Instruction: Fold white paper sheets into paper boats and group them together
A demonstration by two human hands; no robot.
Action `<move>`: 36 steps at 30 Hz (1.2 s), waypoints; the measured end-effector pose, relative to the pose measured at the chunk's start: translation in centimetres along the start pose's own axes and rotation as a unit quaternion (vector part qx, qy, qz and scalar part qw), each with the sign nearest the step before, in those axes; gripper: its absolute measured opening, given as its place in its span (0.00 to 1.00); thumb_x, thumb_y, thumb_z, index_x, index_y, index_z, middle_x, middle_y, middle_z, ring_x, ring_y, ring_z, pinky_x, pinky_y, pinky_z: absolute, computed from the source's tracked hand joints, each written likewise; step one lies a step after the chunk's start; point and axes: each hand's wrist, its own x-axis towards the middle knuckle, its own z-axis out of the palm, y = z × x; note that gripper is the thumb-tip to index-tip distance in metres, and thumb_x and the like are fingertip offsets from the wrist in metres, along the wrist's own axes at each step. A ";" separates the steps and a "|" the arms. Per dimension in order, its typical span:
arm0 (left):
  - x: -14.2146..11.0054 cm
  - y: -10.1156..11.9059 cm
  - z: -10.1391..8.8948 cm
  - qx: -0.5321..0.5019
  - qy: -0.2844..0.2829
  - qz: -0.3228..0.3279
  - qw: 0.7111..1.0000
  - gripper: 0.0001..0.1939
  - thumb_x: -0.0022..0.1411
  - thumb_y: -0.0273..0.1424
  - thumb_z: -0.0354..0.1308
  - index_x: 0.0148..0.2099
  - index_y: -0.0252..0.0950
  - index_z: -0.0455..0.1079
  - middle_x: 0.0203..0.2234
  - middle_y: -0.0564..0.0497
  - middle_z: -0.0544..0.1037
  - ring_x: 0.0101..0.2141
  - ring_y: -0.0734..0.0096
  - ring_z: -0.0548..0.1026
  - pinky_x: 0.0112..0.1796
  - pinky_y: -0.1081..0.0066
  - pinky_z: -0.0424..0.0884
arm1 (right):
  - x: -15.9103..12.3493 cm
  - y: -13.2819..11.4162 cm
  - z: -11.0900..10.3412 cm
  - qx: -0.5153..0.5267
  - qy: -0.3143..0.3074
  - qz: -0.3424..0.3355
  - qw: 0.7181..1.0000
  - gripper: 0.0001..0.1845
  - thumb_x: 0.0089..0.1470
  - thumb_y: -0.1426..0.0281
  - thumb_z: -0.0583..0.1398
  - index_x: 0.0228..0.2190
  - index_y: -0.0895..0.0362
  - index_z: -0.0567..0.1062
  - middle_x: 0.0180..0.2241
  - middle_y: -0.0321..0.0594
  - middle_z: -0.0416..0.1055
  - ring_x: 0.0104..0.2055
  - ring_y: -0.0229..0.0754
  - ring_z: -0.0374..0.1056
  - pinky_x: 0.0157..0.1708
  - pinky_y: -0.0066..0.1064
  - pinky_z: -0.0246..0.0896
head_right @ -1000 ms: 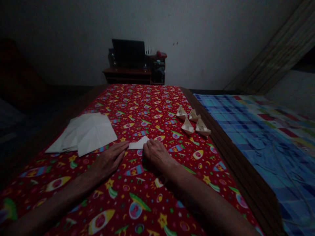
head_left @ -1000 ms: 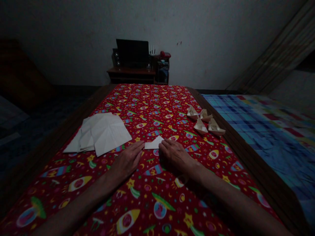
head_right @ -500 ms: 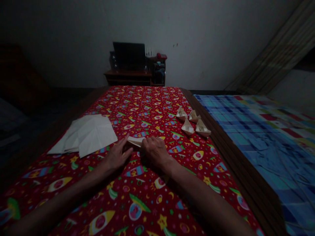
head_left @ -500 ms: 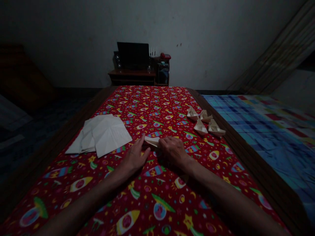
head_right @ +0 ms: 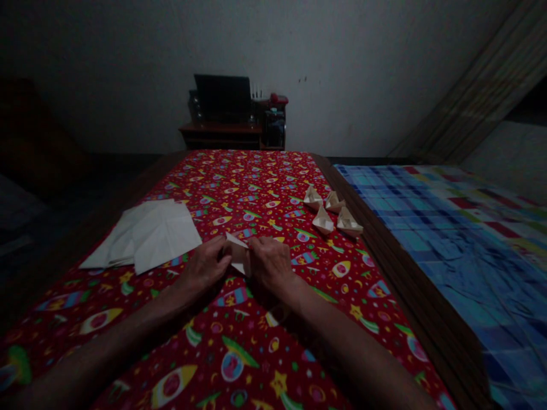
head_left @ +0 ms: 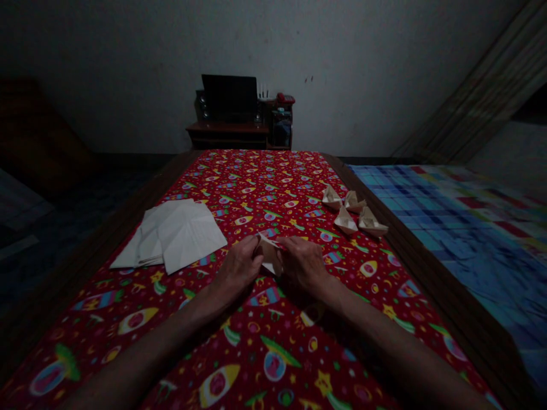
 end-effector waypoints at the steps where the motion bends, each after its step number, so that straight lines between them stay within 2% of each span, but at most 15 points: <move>1: -0.1 0.0 -0.1 0.003 -0.001 0.030 1.000 0.05 0.52 0.21 0.50 0.29 0.35 0.63 0.26 0.52 0.70 0.28 0.71 0.69 0.30 0.72 0.65 | 0.0 0.0 -0.1 -0.005 -0.003 -0.002 1.000 0.11 0.57 0.68 0.53 0.39 0.55 0.73 0.30 0.41 0.74 0.29 0.39 0.67 0.24 0.28 0.44; 4: -0.1 -0.3 0.0 0.010 0.013 0.096 0.995 0.06 0.55 0.21 0.49 0.29 0.35 0.63 0.27 0.52 0.68 0.27 0.73 0.67 0.28 0.74 0.63 | -0.1 0.1 0.1 0.016 -0.026 0.003 1.000 0.12 0.56 0.70 0.54 0.40 0.56 0.74 0.29 0.42 0.75 0.28 0.40 0.68 0.25 0.27 0.47; 7: 0.2 -1.0 0.7 0.008 0.028 0.092 0.995 0.06 0.56 0.21 0.50 0.32 0.33 0.67 0.28 0.52 0.67 0.28 0.73 0.66 0.29 0.74 0.64 | -0.1 0.3 1.0 0.116 -0.012 0.033 0.993 0.13 0.55 0.72 0.53 0.41 0.56 0.75 0.29 0.40 0.76 0.28 0.38 0.68 0.27 0.26 0.52; 10: 0.5 -1.7 1.1 -0.005 0.009 0.073 0.997 0.13 0.53 0.18 0.49 0.38 0.33 0.71 0.29 0.52 0.68 0.30 0.73 0.67 0.32 0.74 0.65 | 0.0 0.6 1.7 0.171 -0.002 0.077 0.982 0.15 0.54 0.73 0.54 0.42 0.56 0.75 0.28 0.40 0.76 0.26 0.38 0.68 0.28 0.25 0.55; 12: 0.6 -1.8 1.0 -0.013 -0.006 0.057 0.998 0.19 0.50 0.15 0.48 0.41 0.34 0.72 0.29 0.52 0.68 0.30 0.72 0.68 0.32 0.73 0.66 | 0.0 0.9 1.9 0.162 -0.007 0.085 0.983 0.16 0.53 0.73 0.55 0.42 0.55 0.76 0.27 0.39 0.75 0.26 0.38 0.68 0.27 0.26 0.54; 15: 0.3 -1.8 0.7 -0.023 -0.028 0.061 0.998 0.24 0.50 0.14 0.47 0.46 0.35 0.71 0.32 0.51 0.69 0.31 0.72 0.69 0.33 0.73 0.67 | -0.3 1.4 1.8 0.105 -0.008 0.034 0.994 0.17 0.54 0.72 0.55 0.45 0.52 0.74 0.28 0.40 0.74 0.27 0.38 0.66 0.26 0.26 0.52; 19: -0.6 -2.0 0.5 0.004 -0.050 0.116 0.992 0.23 0.56 0.16 0.47 0.52 0.37 0.66 0.39 0.49 0.69 0.38 0.69 0.70 0.38 0.70 0.69 | -1.1 1.8 1.7 0.012 -0.011 -0.070 0.997 0.15 0.54 0.70 0.57 0.45 0.52 0.74 0.34 0.43 0.70 0.31 0.40 0.63 0.25 0.27 0.49; 23: -1.6 -2.5 0.3 0.066 -0.036 0.184 0.980 0.19 0.63 0.22 0.48 0.56 0.36 0.62 0.45 0.45 0.69 0.45 0.64 0.68 0.44 0.65 0.68 | -1.8 2.0 1.7 -0.020 -0.013 -0.111 0.994 0.17 0.55 0.70 0.56 0.47 0.55 0.71 0.34 0.44 0.69 0.33 0.41 0.60 0.26 0.28 0.49; 30: -2.1 -2.7 0.2 0.104 -0.055 0.233 0.966 0.12 0.65 0.25 0.49 0.50 0.35 0.67 0.41 0.45 0.71 0.42 0.64 0.69 0.41 0.65 0.69 | -2.1 2.0 1.8 -0.029 -0.013 -0.125 0.992 0.17 0.55 0.71 0.55 0.47 0.55 0.71 0.34 0.44 0.67 0.35 0.43 0.58 0.27 0.29 0.48; 33: -2.0 -3.0 0.1 0.075 -0.060 0.258 0.961 0.13 0.64 0.25 0.50 0.50 0.36 0.67 0.39 0.46 0.71 0.41 0.65 0.69 0.41 0.65 0.69 | -2.0 1.9 1.8 -0.015 -0.023 -0.108 0.994 0.16 0.55 0.72 0.55 0.46 0.55 0.72 0.33 0.43 0.66 0.35 0.42 0.58 0.27 0.29 0.48; 36: -1.9 -3.5 0.2 0.017 -0.032 0.262 0.964 0.11 0.64 0.24 0.50 0.47 0.36 0.69 0.39 0.46 0.72 0.41 0.67 0.69 0.40 0.67 0.69 | -2.1 1.9 1.9 -0.002 -0.024 -0.086 0.996 0.14 0.55 0.73 0.55 0.44 0.54 0.73 0.34 0.42 0.66 0.34 0.40 0.58 0.28 0.28 0.48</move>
